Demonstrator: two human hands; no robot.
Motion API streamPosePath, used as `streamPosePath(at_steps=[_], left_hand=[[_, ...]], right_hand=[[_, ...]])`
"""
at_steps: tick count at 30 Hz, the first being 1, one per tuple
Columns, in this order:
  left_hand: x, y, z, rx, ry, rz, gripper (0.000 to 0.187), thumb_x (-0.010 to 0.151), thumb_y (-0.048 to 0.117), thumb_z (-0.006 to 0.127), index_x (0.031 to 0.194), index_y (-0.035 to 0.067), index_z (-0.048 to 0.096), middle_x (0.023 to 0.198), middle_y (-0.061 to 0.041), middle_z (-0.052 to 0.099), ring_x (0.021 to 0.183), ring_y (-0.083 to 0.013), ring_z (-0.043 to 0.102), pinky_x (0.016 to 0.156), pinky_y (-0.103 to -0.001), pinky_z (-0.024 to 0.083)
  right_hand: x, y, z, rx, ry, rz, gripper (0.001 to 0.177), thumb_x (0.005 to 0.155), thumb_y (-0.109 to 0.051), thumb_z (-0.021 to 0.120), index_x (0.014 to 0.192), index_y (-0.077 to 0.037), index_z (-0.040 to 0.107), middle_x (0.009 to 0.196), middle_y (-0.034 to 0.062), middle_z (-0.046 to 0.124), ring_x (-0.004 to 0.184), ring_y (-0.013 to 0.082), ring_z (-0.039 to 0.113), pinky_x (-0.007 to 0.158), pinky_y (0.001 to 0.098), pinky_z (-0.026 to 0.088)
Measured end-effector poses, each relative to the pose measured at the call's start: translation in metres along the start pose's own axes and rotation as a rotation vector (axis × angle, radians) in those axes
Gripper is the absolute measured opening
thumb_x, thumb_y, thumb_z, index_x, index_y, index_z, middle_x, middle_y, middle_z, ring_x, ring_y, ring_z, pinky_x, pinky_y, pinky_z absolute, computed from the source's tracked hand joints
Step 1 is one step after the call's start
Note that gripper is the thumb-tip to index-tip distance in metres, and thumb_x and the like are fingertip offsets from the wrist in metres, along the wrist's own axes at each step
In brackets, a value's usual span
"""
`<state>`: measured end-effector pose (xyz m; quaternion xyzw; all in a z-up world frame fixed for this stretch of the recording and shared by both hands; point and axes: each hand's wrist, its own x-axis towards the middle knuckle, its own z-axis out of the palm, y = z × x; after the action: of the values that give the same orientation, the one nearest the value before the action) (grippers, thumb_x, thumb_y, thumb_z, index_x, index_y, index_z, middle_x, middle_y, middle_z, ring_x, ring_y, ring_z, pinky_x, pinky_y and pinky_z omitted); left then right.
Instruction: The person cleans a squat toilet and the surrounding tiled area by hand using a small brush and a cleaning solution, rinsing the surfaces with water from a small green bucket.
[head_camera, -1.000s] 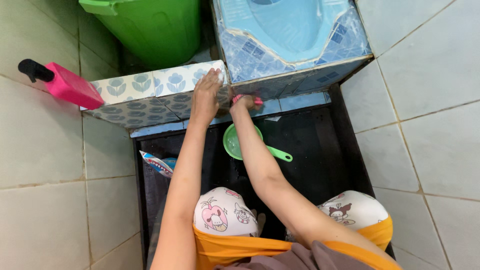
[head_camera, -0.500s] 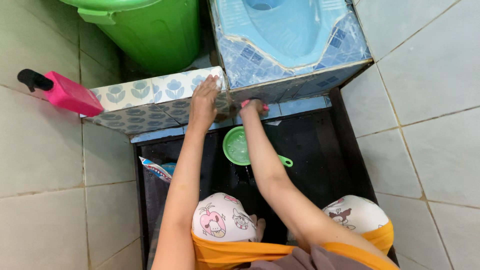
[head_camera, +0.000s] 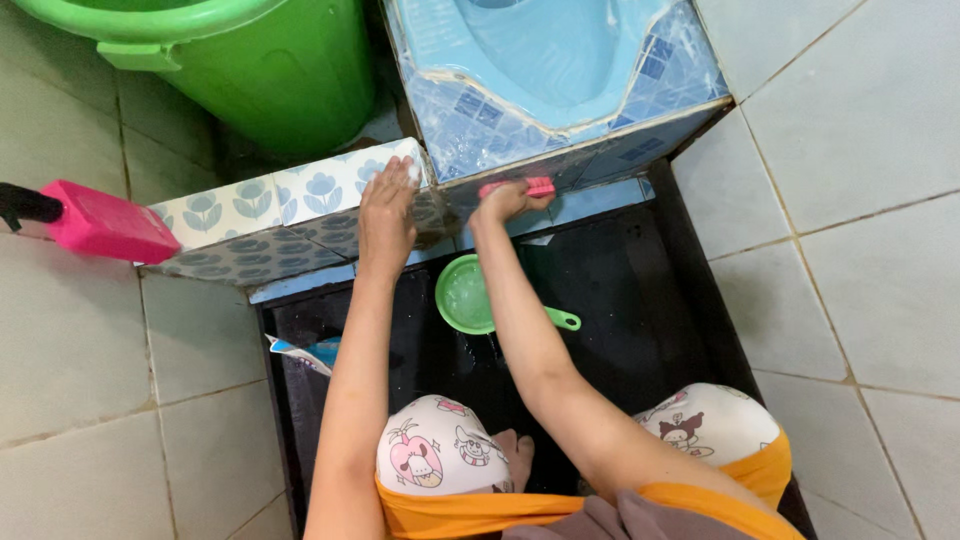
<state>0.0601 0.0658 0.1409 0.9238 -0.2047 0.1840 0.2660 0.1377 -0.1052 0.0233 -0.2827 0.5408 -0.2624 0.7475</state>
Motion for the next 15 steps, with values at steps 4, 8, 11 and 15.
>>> streamPosePath(at_steps=[4, 8, 11, 15], left_hand=[[0.001, 0.004, -0.001, 0.006, -0.021, -0.014, 0.058, 0.074, -0.020, 0.058, 0.126, 0.001, 0.070, 0.146, -0.016, 0.061, 0.144, -0.0331, 0.050, 0.120, -0.051, 0.036], [0.010, 0.016, -0.006, 0.115, -0.036, 0.009, 0.055, 0.073, -0.016, 0.060, 0.125, -0.001, 0.071, 0.146, -0.017, 0.062, 0.142, -0.0346, 0.052, 0.117, -0.053, 0.036], [0.024, 0.026, 0.002, 0.230, -0.099, 0.073, 0.033, 0.075, -0.002, 0.068, 0.107, 0.001, 0.074, 0.138, -0.018, 0.065, 0.134, -0.0390, 0.053, 0.108, -0.058, 0.036], [0.041, 0.024, 0.019, 0.237, -0.151, 0.180, 0.028, 0.088, 0.006, 0.068, 0.115, 0.000, 0.073, 0.135, -0.016, 0.066, 0.136, -0.0339, 0.057, 0.115, -0.054, 0.039]], right_hand=[[0.057, -0.028, -0.013, -0.043, -0.037, 0.038, 0.077, 0.097, -0.008, 0.037, 0.162, -0.026, 0.000, 0.153, 0.0113, 0.035, 0.112, 0.0331, 0.047, 0.087, 0.0397, 0.043], [0.051, -0.002, -0.024, -0.102, -0.136, 0.067, 0.080, 0.099, -0.011, 0.037, 0.163, -0.027, -0.008, 0.162, 0.0118, 0.021, 0.136, 0.0308, 0.041, 0.108, 0.0402, 0.039], [-0.013, 0.077, -0.026, -0.123, -0.374, -0.425, 0.096, 0.100, 0.003, 0.057, 0.161, -0.018, -0.014, 0.171, 0.0212, 0.006, 0.156, 0.0332, 0.020, 0.125, 0.0432, 0.021], [-0.014, 0.044, -0.014, -0.110, -0.256, -0.363, 0.088, 0.096, -0.001, 0.048, 0.161, -0.019, -0.009, 0.163, 0.0245, 0.018, 0.133, 0.0390, 0.042, 0.107, 0.0473, 0.037]])
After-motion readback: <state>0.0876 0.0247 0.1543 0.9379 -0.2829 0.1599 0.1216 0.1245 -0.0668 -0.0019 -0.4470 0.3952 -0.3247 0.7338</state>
